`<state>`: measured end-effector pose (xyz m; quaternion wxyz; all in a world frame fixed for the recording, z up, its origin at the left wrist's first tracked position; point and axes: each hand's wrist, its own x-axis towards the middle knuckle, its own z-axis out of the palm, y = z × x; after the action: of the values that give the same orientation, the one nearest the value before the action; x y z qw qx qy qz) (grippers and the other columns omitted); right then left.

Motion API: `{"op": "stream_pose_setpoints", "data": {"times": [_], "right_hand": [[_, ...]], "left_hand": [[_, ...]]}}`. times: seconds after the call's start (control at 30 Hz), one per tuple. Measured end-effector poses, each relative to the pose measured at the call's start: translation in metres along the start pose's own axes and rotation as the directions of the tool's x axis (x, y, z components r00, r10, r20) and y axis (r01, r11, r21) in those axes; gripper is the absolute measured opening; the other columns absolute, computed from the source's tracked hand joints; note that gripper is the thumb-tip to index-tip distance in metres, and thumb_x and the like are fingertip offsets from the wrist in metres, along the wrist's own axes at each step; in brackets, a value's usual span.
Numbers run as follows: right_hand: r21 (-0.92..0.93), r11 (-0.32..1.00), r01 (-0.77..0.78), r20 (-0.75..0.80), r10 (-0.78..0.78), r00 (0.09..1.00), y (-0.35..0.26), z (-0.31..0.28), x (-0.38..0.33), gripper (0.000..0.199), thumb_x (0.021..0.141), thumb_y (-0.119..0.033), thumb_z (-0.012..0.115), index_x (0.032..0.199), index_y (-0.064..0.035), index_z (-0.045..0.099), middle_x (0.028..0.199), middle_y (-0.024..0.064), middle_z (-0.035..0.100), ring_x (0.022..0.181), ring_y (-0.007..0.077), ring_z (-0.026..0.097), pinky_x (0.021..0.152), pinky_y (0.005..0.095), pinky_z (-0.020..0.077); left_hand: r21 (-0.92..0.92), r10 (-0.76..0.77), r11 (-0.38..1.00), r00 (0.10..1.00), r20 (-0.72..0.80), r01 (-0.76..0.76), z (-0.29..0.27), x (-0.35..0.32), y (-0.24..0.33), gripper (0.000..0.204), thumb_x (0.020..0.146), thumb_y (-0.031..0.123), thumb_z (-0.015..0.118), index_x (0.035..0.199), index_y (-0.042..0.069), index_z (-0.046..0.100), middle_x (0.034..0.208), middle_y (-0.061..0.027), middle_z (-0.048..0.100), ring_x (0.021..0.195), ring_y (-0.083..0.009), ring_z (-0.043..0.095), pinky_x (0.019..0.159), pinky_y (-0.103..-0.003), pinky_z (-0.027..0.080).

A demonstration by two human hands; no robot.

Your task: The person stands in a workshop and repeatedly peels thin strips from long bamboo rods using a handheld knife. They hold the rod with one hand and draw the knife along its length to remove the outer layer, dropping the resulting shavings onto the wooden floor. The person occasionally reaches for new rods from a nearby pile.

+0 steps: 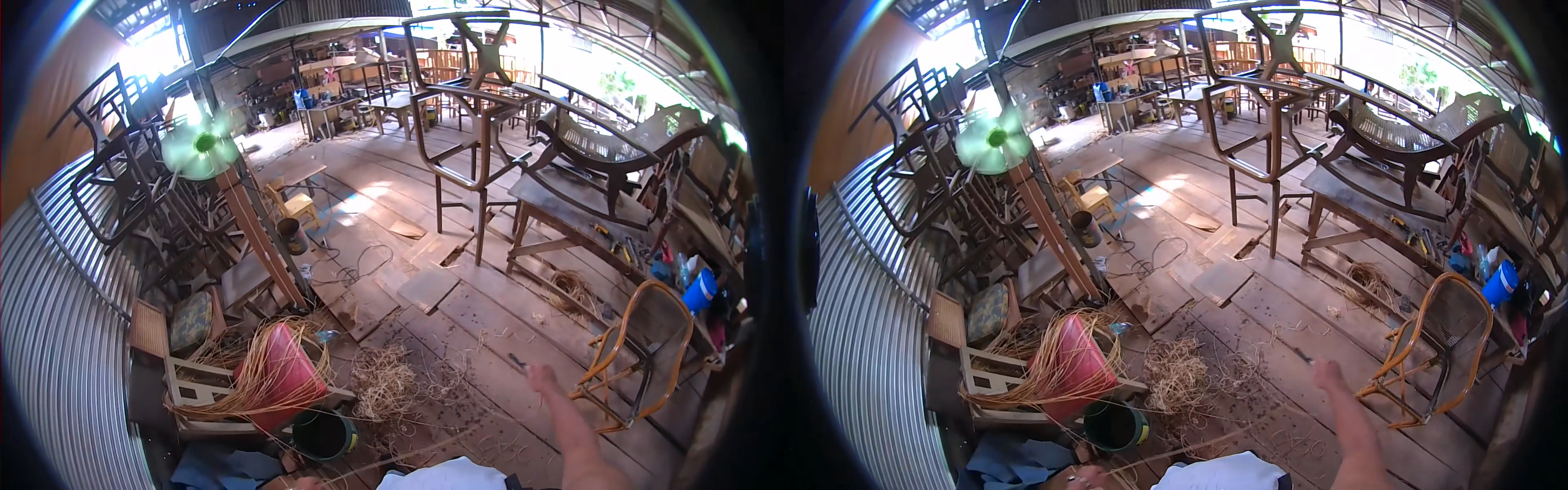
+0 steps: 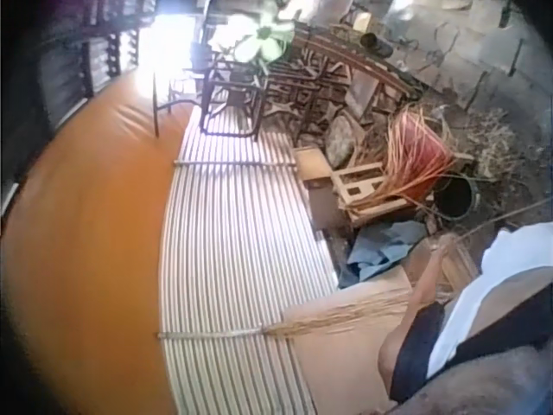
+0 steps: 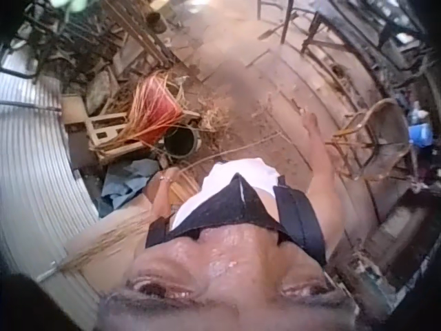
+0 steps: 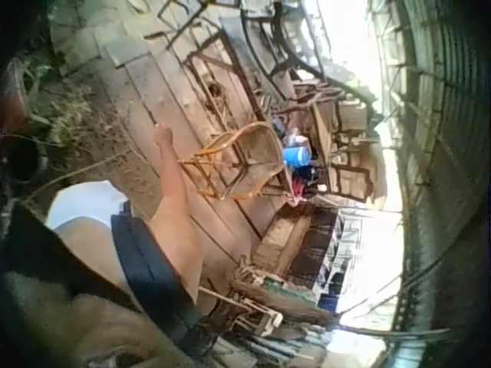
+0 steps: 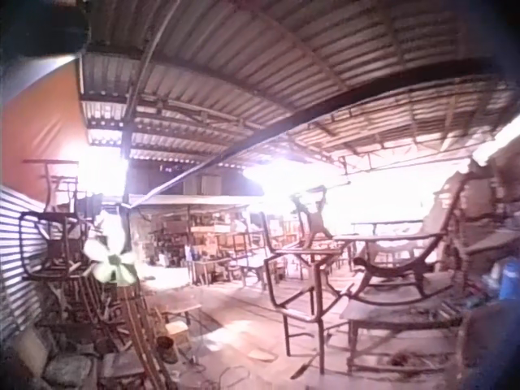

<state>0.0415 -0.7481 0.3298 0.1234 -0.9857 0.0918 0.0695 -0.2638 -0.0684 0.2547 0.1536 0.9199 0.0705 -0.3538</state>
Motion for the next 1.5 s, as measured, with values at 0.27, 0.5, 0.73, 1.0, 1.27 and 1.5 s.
{"op": "stream_pose_setpoints", "data": {"times": [0.27, 0.5, 0.73, 1.0, 1.27, 1.5], "right_hand": [[0.542, 0.703, 0.461, 0.15, -0.621, 0.769, -0.231, 0.032, -0.102, 0.028, 0.092, -0.032, 0.052, 0.098, -0.0055, 0.056, 0.083, 0.0222, 0.062, 0.08, 0.0428, 0.062, 0.068, 0.0488, 0.0493], [0.49, 0.691, 0.532, 0.066, -0.638, 0.767, -0.222, -0.009, -0.1, 0.021, 0.092, -0.027, 0.055, 0.09, -0.0055, 0.053, 0.075, 0.0225, 0.06, 0.073, 0.0421, 0.061, 0.06, 0.0496, 0.0461], [0.339, 0.649, 0.681, -0.212, -0.652, 0.728, -0.196, 0.033, -0.096, 0.021, 0.092, -0.025, 0.053, 0.089, -0.0045, 0.053, 0.078, 0.0222, 0.062, 0.075, 0.042, 0.062, 0.065, 0.0505, 0.0487], [0.297, 0.926, 0.231, 0.064, -0.261, 0.963, -0.106, 0.038, -0.137, 0.022, 0.092, -0.025, 0.051, 0.094, -0.003, 0.054, 0.08, 0.0209, 0.064, 0.076, 0.0394, 0.064, 0.065, 0.048, 0.0502], [0.698, 0.716, 0.023, 0.027, -0.059, 0.998, -0.089, 0.041, -0.129, 0.021, 0.098, -0.027, 0.048, 0.094, -0.0066, 0.049, 0.065, 0.0076, 0.055, 0.053, 0.0156, 0.058, 0.049, 0.0334, 0.0463], [0.901, 0.357, -0.247, 0.275, -0.027, 0.961, -0.112, -0.038, -0.144, 0.017, 0.099, -0.023, 0.049, 0.096, -0.0063, 0.049, 0.066, 0.0041, 0.056, 0.048, 0.0108, 0.053, 0.044, 0.0276, 0.0446]], "left_hand": [[-0.315, 0.444, 0.79, 0.845, -0.297, -0.526, -0.096, 0.053, 0.282, 0.028, 0.091, 0.031, 0.054, 0.102, 0.008, 0.065, 0.085, -0.0176, 0.067, 0.08, -0.0365, 0.065, 0.069, -0.041, 0.051], [-0.441, 0.427, 0.783, 0.894, -0.133, -0.44, -0.147, 0.039, 0.264, 0.028, 0.091, 0.031, 0.058, 0.101, 0.006, 0.067, 0.08, -0.0084, 0.069, 0.068, -0.0193, 0.066, 0.064, -0.032, 0.051], [-0.75, 0.26, 0.643, 0.965, 0.025, -0.154, -0.085, 0.076, 0.231, 0.023, 0.089, 0.021, 0.055, 0.083, 0.003, 0.069, 0.076, -0.0052, 0.069, 0.058, -0.0144, 0.061, 0.055, -0.029, 0.05], [-0.955, -0.051, -0.246, 0.982, 0.182, 0.164, -0.076, 0.162, 0.163, 0.009, 0.091, 0.022, 0.061, 0.089, 0.013, 0.063, 0.075, 0.003, 0.063, 0.051, -0.0048, 0.047, 0.042, -0.02, 0.033], [-0.792, 0.369, 0.345, 0.849, -0.38, -0.504, -0.203, 0.11, 0.398, 0.021, 0.093, 0.019, 0.056, 0.111, 0.008, 0.058, 0.078, -0.008, 0.064, 0.054, -0.0175, 0.056, 0.046, -0.031, 0.043], [-0.156, -0.016, 0.982, 0.777, -0.629, -0.106, -0.265, 0.126, 0.342, 0.022, 0.09, 0.013, 0.049, 0.107, 0.001, 0.057, 0.103, -0.0202, 0.066, 0.093, -0.0392, 0.063, 0.077, -0.045, 0.051]]}}
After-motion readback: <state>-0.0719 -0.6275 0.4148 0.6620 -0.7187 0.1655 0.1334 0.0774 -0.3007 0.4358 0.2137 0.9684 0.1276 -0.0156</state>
